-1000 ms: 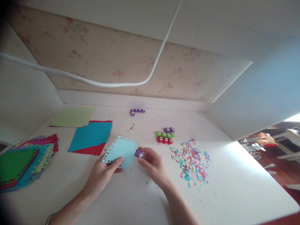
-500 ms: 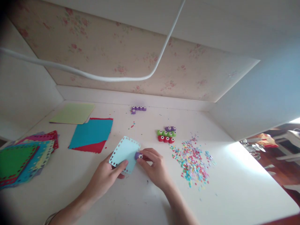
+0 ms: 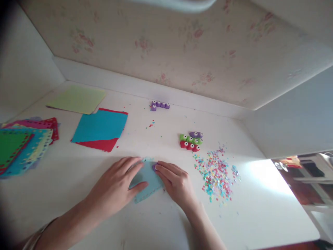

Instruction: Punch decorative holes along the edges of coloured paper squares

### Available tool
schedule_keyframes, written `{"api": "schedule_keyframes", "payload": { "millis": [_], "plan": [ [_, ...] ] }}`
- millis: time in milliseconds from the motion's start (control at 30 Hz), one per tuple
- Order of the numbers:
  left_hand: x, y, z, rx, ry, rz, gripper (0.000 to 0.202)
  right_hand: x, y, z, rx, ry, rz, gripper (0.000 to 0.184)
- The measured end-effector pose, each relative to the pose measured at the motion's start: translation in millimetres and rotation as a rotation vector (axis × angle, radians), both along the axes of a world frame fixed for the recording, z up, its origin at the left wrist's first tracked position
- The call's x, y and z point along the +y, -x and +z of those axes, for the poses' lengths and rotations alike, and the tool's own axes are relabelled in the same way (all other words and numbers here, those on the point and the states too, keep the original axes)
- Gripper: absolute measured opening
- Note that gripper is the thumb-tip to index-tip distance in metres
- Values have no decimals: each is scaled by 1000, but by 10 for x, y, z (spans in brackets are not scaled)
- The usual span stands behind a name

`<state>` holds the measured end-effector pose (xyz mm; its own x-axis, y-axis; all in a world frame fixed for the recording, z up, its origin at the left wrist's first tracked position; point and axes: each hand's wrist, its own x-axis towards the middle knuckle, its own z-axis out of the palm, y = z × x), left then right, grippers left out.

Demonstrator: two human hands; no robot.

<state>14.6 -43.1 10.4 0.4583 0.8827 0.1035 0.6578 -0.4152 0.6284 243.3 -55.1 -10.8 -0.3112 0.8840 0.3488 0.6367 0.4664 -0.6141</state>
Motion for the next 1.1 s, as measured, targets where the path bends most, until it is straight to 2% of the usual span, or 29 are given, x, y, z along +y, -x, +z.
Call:
{"api": "schedule_keyframes", "payload": {
  "millis": [33, 100, 200, 433, 733, 1100],
  "plan": [
    [-20, -29, -75, 59, -84, -3, 45, -3, -5, -12, -16, -28, 2, 32],
    [-72, -64, -200, 141, -152, -36, 56, -7, -3, -32, -39, -69, 0, 32],
    [-127, -71, -275, 182, -149, -71, 53, -13, 15, -46, -69, -115, -4, 32],
    [-78, -50, -238, 195, -112, -106, 48, -40, 28, -73, -144, -188, -52, 36],
    [-83, -56, -274, 198, -128, -109, 48, -59, 58, -56, -178, -235, -46, 37],
    [-87, -57, -309, 207, -143, -98, 51, -17, 117, 37, -110, -157, 16, 32]
  ]
}}
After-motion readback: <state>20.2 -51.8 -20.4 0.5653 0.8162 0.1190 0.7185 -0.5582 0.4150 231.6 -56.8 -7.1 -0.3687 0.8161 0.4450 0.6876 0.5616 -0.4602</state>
